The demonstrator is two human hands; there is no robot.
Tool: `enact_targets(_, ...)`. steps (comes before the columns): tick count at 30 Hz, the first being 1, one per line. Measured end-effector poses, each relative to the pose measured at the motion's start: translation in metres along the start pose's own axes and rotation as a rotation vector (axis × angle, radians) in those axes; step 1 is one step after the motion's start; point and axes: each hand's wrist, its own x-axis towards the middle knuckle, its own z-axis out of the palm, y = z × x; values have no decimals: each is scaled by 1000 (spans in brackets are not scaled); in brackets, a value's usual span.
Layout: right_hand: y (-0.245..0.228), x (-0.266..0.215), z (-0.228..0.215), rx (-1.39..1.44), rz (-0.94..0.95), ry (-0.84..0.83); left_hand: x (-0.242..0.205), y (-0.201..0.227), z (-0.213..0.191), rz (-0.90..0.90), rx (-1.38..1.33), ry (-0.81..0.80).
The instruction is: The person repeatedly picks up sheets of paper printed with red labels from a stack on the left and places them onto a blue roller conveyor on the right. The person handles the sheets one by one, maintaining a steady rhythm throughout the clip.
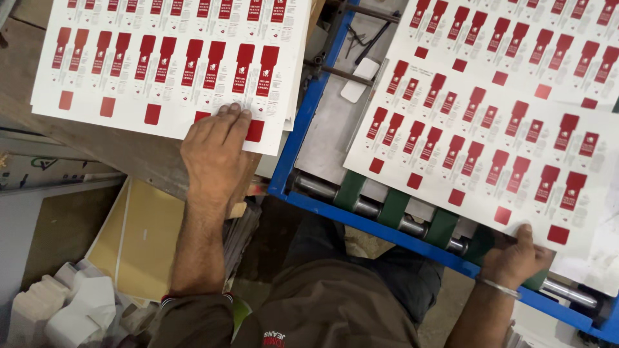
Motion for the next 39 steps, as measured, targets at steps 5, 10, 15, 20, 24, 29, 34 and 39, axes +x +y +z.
enact_targets(5,-3,12,27,-11,18,27,-1,-1,-1,-19,-21,35)
enact_targets(10,-9,21,56,-27,-15,-6,-1,-1,1,-39,-37,40)
enact_targets(15,-5,36,59,90,155,-113,-4,-2,-1,-36,-54,29)
enact_targets(20,4,23,51,-60,312,-168,0,-8,-14,15,-105,-62)
enact_targets(24,2,-16,70,-137,395,-255,-2,-37,-33,16,-161,-51)
enact_targets(29,-20,-70,141,-153,375,-538,-6,-14,-26,-123,-277,-10)
enact_targets(34,-25,-136,202,122,368,-1005,-1,108,10,260,-240,-171)
enact_targets(39,-15,-122,210,-61,303,-564,2,120,3,300,-314,-207)
